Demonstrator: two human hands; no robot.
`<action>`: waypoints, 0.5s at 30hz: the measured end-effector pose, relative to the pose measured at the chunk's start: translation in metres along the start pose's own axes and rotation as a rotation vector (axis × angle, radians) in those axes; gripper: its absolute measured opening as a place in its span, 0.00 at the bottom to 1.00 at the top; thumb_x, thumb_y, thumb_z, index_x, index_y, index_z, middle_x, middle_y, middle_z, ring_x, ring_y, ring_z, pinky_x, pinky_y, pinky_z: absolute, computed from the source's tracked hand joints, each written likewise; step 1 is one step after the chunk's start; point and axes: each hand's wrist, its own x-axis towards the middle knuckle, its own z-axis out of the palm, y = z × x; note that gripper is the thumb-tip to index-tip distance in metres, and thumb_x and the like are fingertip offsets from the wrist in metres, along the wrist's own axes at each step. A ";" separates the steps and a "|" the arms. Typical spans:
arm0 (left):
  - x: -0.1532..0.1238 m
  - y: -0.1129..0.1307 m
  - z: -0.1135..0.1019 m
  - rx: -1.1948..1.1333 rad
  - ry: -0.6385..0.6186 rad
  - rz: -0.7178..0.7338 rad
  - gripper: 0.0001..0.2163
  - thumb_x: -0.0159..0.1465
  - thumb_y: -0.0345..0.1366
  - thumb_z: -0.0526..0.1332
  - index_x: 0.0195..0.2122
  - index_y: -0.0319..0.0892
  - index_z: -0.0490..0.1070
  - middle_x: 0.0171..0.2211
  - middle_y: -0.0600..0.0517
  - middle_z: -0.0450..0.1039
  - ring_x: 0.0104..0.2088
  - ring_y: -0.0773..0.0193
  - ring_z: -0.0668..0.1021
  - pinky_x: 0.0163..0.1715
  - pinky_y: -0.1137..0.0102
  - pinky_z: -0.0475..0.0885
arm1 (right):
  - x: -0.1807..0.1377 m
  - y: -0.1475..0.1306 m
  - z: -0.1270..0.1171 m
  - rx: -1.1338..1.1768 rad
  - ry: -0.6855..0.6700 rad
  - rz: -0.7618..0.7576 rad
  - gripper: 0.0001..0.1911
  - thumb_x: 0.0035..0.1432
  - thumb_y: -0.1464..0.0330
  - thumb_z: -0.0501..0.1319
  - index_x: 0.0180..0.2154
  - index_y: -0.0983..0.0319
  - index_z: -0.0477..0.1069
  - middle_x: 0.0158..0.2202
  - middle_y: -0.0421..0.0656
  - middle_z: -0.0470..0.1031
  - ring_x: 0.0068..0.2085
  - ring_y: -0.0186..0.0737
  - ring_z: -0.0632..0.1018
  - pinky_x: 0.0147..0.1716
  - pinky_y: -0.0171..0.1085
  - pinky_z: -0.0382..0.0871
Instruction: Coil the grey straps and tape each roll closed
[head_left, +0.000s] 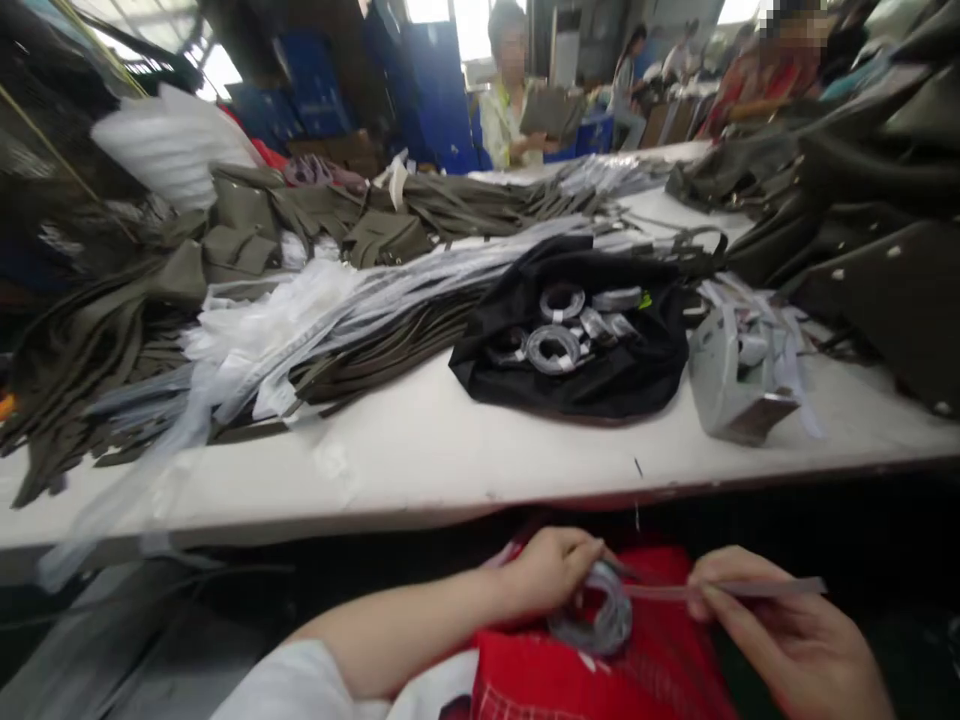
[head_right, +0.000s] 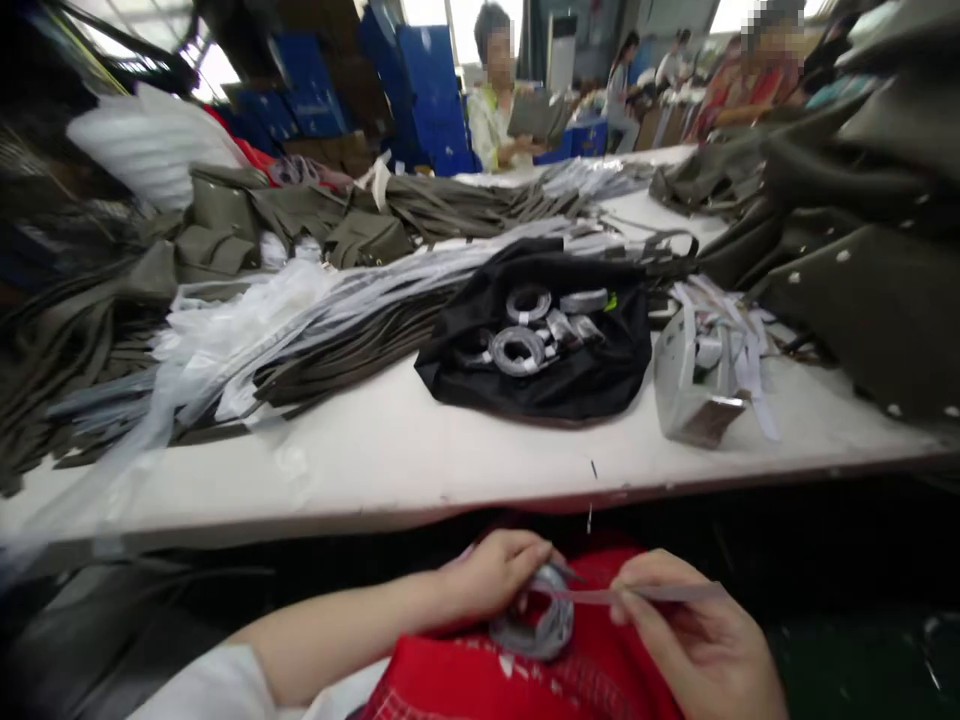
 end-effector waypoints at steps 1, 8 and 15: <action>-0.002 0.000 0.000 -0.021 0.004 0.005 0.27 0.68 0.55 0.50 0.49 0.37 0.77 0.17 0.55 0.64 0.18 0.68 0.66 0.18 0.75 0.60 | -0.008 -0.009 0.012 0.006 -0.042 -0.013 0.06 0.61 0.64 0.63 0.31 0.55 0.75 0.32 0.45 0.77 0.34 0.46 0.79 0.32 0.38 0.75; -0.013 -0.008 0.001 -0.173 -0.026 0.027 0.26 0.68 0.53 0.51 0.49 0.37 0.76 0.17 0.54 0.67 0.16 0.69 0.68 0.19 0.76 0.63 | -0.031 -0.008 0.037 -0.286 -0.085 -0.147 0.03 0.63 0.68 0.61 0.38 0.55 0.74 0.36 0.42 0.79 0.36 0.40 0.80 0.40 0.37 0.73; -0.013 -0.014 0.008 -0.175 -0.026 0.082 0.22 0.68 0.49 0.51 0.43 0.36 0.77 0.24 0.51 0.73 0.25 0.65 0.75 0.28 0.71 0.71 | -0.033 0.011 0.066 -0.323 -0.057 -0.353 0.04 0.60 0.68 0.64 0.38 0.55 0.77 0.36 0.45 0.78 0.37 0.43 0.80 0.36 0.39 0.76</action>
